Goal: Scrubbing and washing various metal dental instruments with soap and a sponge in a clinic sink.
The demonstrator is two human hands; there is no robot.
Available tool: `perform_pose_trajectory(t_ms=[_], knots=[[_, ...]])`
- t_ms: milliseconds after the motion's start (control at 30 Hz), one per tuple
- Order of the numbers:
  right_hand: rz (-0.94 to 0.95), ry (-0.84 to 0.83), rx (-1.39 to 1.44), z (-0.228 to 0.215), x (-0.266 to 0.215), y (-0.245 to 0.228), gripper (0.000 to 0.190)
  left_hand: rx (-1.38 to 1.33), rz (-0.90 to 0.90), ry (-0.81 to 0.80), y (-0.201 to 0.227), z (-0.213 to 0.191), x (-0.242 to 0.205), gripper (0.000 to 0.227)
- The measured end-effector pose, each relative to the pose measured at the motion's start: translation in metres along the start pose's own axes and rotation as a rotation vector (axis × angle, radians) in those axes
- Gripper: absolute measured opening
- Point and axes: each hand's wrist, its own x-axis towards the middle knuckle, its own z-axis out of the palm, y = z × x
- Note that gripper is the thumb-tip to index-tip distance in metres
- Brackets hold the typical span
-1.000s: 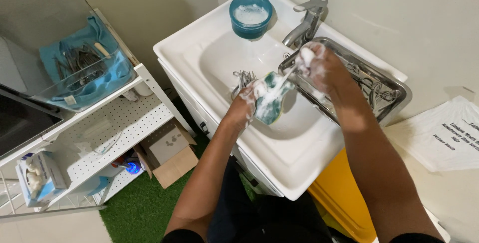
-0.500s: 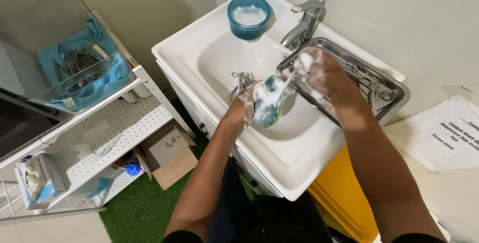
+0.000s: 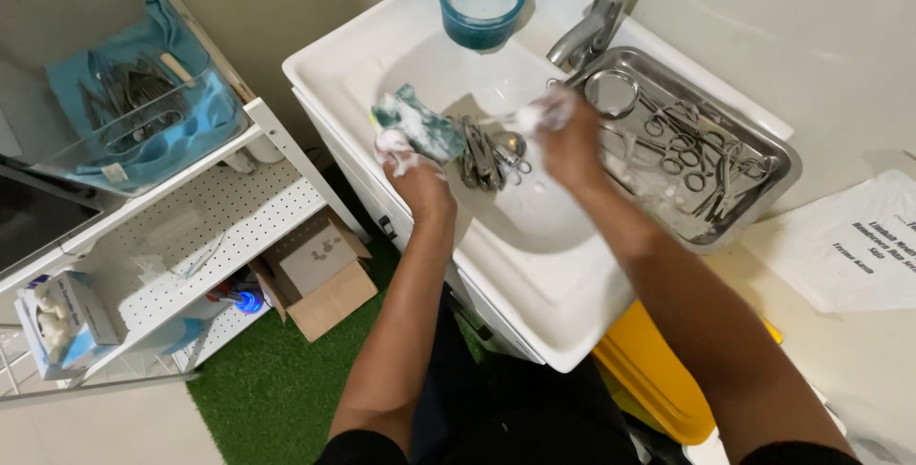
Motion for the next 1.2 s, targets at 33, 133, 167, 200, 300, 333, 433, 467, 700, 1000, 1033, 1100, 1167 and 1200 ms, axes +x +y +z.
perform_pose_trajectory(t_ms=[33, 133, 167, 200, 300, 333, 433, 467, 700, 1000, 1033, 1100, 1167, 1200], knots=[[0.000, -0.002, 0.001, 0.015, -0.002, -0.003, 0.040, 0.001, 0.000, 0.002, 0.006, 0.002, -0.003, 0.017], [0.301, -0.194, 0.017, 0.054, -0.010, -0.014, 0.019, 0.014, -0.067, 0.032, 0.025, 0.009, -0.012, 0.018], [0.332, -0.222, -0.012, 0.061, -0.014, -0.019, 0.018, -0.003, -0.053, 0.017, 0.030, 0.012, -0.014, 0.018], [0.363, -0.250, -0.041, 0.067, -0.018, -0.024, 0.018, -0.020, -0.038, 0.001, 0.034, 0.014, -0.017, 0.018], [0.149, -0.238, 0.033, 0.105, -0.050, 0.026, 0.037, -0.036, 0.006, -0.019, 0.018, 0.006, -0.007, 0.017], [0.155, -0.236, 0.031, 0.098, -0.051, 0.011, 0.037, -0.033, 0.002, -0.021, 0.015, 0.006, -0.006, 0.017], [0.227, -0.559, -0.081, 0.084, -0.052, -0.022, 0.025, 0.030, -0.030, 0.008, 0.011, 0.001, -0.004, 0.019], [0.221, -0.587, -0.026, 0.083, -0.052, -0.023, 0.028, 0.037, -0.115, 0.028, 0.012, 0.000, -0.004, 0.019], [-0.093, -0.724, -0.002, 0.025, -0.047, 0.007, 0.030, 0.143, -0.179, -0.059, 0.018, 0.014, -0.017, 0.034], [0.042, -0.373, -0.418, -0.175, 0.007, 0.020, 0.023, 0.563, -0.183, -0.434, 0.043, 0.035, -0.050, 0.032], [0.045, -0.369, -0.421, -0.185, 0.007, 0.025, 0.023, 0.563, -0.184, -0.439, 0.028, 0.028, -0.044, 0.032], [0.141, -0.284, -0.478, -0.205, 0.009, 0.037, 0.026, 0.591, 0.021, -0.526, 0.000, 0.015, -0.033, 0.031], [0.184, -0.293, -0.476, -0.202, 0.011, 0.056, 0.026, 0.671, -0.070, -0.524, 0.033, 0.031, -0.053, 0.032], [0.227, -0.307, -0.472, -0.201, 0.012, 0.065, 0.026, 0.752, -0.163, -0.518, 0.050, 0.039, -0.062, 0.033]])
